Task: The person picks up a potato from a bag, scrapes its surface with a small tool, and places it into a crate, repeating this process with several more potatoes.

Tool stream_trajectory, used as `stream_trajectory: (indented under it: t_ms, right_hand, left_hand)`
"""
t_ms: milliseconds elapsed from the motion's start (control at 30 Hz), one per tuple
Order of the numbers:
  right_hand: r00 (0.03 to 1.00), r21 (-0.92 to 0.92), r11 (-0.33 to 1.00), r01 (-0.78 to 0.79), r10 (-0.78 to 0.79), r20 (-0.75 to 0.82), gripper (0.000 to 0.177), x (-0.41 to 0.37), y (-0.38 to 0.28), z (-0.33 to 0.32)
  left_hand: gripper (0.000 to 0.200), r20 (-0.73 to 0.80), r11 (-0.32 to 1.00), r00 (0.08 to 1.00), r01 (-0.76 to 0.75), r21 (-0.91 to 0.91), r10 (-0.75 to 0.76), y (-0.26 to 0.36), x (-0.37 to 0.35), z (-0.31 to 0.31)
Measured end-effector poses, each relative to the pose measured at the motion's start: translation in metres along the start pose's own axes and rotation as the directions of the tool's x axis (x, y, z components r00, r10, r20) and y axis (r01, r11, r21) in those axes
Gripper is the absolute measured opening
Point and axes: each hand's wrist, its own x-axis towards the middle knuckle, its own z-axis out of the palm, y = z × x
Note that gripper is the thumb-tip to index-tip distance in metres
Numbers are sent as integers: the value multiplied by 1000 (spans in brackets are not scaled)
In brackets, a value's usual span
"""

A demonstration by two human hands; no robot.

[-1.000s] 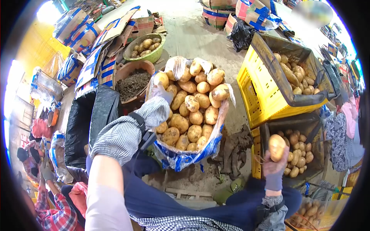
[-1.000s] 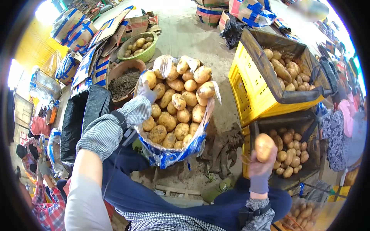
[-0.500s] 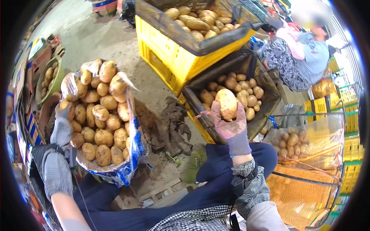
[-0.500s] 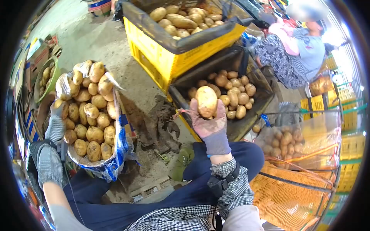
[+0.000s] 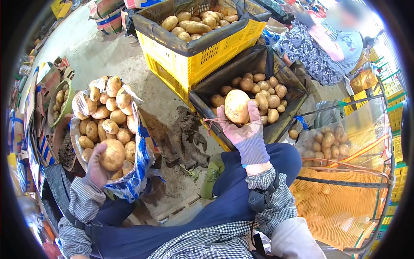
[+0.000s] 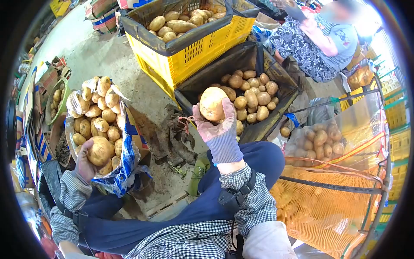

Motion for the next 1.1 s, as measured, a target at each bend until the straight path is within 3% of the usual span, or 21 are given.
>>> stream_trajectory:
  t_ms: [67,400,467,600,667,733,767,800,833,867,900,933,1000,1067,1100]
  right_hand:
    - [998,-8,1000,13,-14,-53,61,-4,0,0]
    - [998,56,997,-57,56,6,66,-7,-1,-4]
    - [987,144,977,-158,160,-2,60,-4,-4,-5]
    - [983,161,970,-184,184,14,54,-2,0,-4]
    - [957,122,950,-287,279,83,49,-4,2,-1]
    - [945,-52,969,-243,248,212,48,0,8,-7]
    - [943,-108,958,-264,280,180,50,-4,13,-1]
    - [941,-252,955,-158,223,254,53,-7,24,0]
    - [932,-324,925,-199,281,228,56,-13,31,3]
    - [894,-463,872,-162,327,305,58,-20,40,6]
    - [780,-560,778,-285,528,336,61,-23,43,7]
    - [757,-574,772,-274,541,366,60,-27,57,8]
    - [817,-575,779,-248,487,307,58,-58,93,14]
    - [666,-720,618,-317,685,295,57,-67,121,18]
    - [616,-749,565,-345,739,273,57,-71,139,18]
  left_hand:
    - [61,100,993,993,74,-91,-65,-11,-15,15]
    - [61,182,972,983,74,-222,-33,-42,-41,29]
    - [61,197,968,980,67,-242,-18,-41,-41,30]
    - [63,241,956,970,83,-280,-14,-39,-43,27]
    - [63,246,954,969,86,-289,-12,-40,-41,24]
    - [63,241,958,970,65,-278,4,-35,-50,32]
    - [62,302,957,950,16,-289,75,-37,-50,33]
    - [60,306,945,947,5,-328,101,-35,-55,35]
    - [58,318,893,933,-6,-450,166,-42,-53,38]
    - [55,326,874,918,-41,-485,224,-43,-61,39]
    - [54,280,841,937,-25,-541,208,-46,-67,35]
    - [54,206,759,945,-64,-648,255,-57,-67,36]
    - [55,154,640,943,-75,-765,294,-87,-67,24]
    - [50,-35,625,978,-158,-764,204,-107,-70,22]
    - [51,-46,586,975,-169,-793,218,-119,-69,21]
